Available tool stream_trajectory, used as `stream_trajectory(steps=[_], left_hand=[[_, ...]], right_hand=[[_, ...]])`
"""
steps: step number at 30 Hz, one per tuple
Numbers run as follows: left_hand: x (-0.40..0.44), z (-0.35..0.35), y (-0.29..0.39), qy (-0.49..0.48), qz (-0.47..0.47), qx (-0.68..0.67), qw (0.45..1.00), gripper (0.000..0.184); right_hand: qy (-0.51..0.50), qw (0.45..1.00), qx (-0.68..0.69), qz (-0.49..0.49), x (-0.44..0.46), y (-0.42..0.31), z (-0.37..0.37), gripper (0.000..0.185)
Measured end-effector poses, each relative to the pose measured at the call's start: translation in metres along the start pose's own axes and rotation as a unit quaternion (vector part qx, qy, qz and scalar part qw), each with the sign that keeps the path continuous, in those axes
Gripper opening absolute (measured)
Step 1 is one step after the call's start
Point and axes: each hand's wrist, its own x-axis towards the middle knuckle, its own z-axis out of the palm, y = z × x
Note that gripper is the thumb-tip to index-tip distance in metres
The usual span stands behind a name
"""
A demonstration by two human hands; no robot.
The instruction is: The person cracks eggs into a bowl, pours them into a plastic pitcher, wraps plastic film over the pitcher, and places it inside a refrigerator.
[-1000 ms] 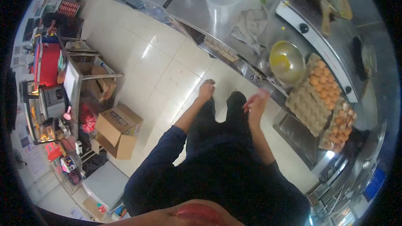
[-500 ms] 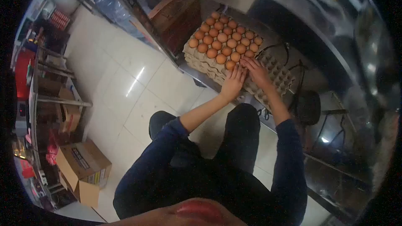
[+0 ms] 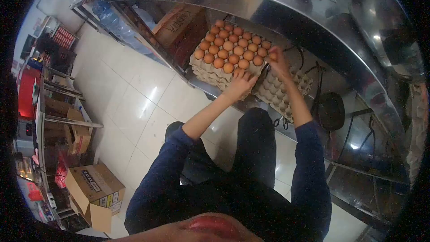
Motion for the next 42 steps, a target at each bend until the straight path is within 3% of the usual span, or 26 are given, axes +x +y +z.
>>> stream_trajectory(steps=[1, 3, 4, 6, 12, 13, 14, 17, 18, 19, 20, 23, 25, 26, 28, 29, 31, 32, 33, 34, 35, 36, 37, 38, 41, 42], left_hand=[[0.0, -0.003, -0.002, 0.001, 0.001, 0.001, 1.0, 0.053], [0.0, -0.019, -0.001, 0.055, -0.121, -0.319, 0.938, 0.06], [0.001, -0.023, 0.0, 0.057, -0.119, -0.316, 0.94, 0.06], [0.002, -0.024, -0.001, 0.186, -0.268, -0.445, 0.834, 0.046], [0.069, -0.038, -0.035, 0.097, -0.279, -0.33, 0.897, 0.024], [0.087, -0.01, -0.046, 0.088, -0.267, -0.16, 0.946, 0.028], [0.108, 0.001, -0.049, 0.097, -0.263, -0.158, 0.947, 0.028], [0.154, -0.016, -0.045, -0.186, -0.192, -0.032, 0.963, 0.029], [0.16, -0.011, -0.045, -0.181, -0.193, -0.032, 0.964, 0.029], [0.163, -0.004, -0.043, -0.14, -0.141, -0.01, 0.98, 0.029], [0.161, 0.007, -0.041, -0.102, -0.09, 0.012, 0.991, 0.028], [0.169, 0.037, -0.042, -0.135, -0.111, 0.087, 0.981, 0.044], [0.167, 0.045, -0.038, -0.112, -0.116, 0.083, 0.983, 0.037], [0.166, 0.048, -0.035, -0.093, -0.117, 0.081, 0.985, 0.03], [0.159, 0.048, -0.036, -0.08, -0.083, 0.099, 0.988, 0.027], [0.155, 0.047, -0.037, -0.068, -0.052, 0.12, 0.989, 0.023], [0.157, 0.034, -0.033, -0.132, -0.058, 0.115, 0.983, 0.029], [0.157, 0.027, -0.033, -0.195, -0.062, 0.108, 0.973, 0.035], [0.149, 0.021, -0.033, -0.198, -0.067, 0.11, 0.972, 0.035], [0.139, 0.015, -0.032, -0.091, -0.089, 0.089, 0.988, 0.037], [0.128, 0.008, -0.027, 0.017, -0.109, 0.066, 0.992, 0.04], [0.116, -0.01, -0.02, 0.012, -0.112, 0.067, 0.991, 0.04], [0.099, -0.037, -0.011, 0.062, -0.184, -0.067, 0.979, 0.043], [0.079, -0.053, -0.003, 0.111, -0.253, -0.197, 0.941, 0.045], [0.003, -0.056, 0.009, 0.214, -0.324, -0.315, 0.866, 0.05], [-0.026, -0.063, 0.019, 0.222, -0.345, -0.342, 0.845, 0.049]], right_hand=[[-0.008, 0.998, 0.014, 0.06, 0.0, -0.006, 0.0, 0.063], [-0.073, 0.969, -0.227, 0.06, -0.005, -0.024, 0.018, 0.062], [-0.072, 0.97, -0.226, 0.056, -0.008, -0.028, 0.027, 0.062], [0.008, 0.916, -0.401, -0.011, -0.017, -0.029, 0.046, 0.062], [0.064, 0.899, -0.43, -0.044, -0.02, -0.021, 0.061, 0.064], [0.061, 0.898, -0.434, -0.027, -0.018, -0.018, 0.061, 0.062], [0.067, 0.897, -0.436, -0.033, -0.016, -0.01, 0.059, 0.062], [0.165, 0.946, -0.263, -0.092, -0.022, 0.012, 0.033, 0.051], [0.19, 0.979, -0.023, 0.065, -0.027, 0.013, 0.017, 0.045], [0.197, 0.93, 0.22, 0.218, -0.031, 0.014, 0.005, 0.04], [0.194, 0.931, 0.218, 0.221, -0.032, 0.019, -0.005, 0.04], [0.14, 0.844, 0.438, 0.277, -0.024, 0.047, -0.044, 0.027], [0.106, 0.76, 0.567, 0.3, -0.011, 0.052, -0.069, 0.019], [0.11, 0.762, 0.564, 0.298, -0.005, 0.044, -0.073, 0.019], [0.031, 0.879, 0.395, 0.266, 0.011, 0.02, -0.069, 0.014], [0.03, 0.879, 0.395, 0.266, 0.028, 0.035, -0.066, 0.014], [0.066, 0.985, -0.014, 0.161, 0.071, 0.08, -0.053, 0.015], [0.061, 0.986, -0.011, 0.158, 0.084, 0.077, -0.047, 0.015], [0.115, 0.976, -0.17, 0.07, 0.092, 0.075, -0.04, 0.016], [0.166, 0.932, -0.323, -0.02, 0.1, 0.074, -0.035, 0.018], [0.161, 0.933, -0.321, -0.02, 0.115, 0.084, -0.032, 0.018], [0.149, 0.928, -0.34, -0.037, 0.132, 0.105, -0.03, 0.019], [0.142, 0.926, -0.347, -0.044, 0.129, 0.101, -0.026, 0.02], [0.134, 0.924, -0.354, -0.05, 0.126, 0.097, -0.022, 0.022], [-0.05, 0.912, -0.406, -0.022, 0.116, 0.029, -0.014, 0.031], [-0.007, 0.899, -0.429, -0.09, 0.122, 0.046, -0.014, 0.034]])
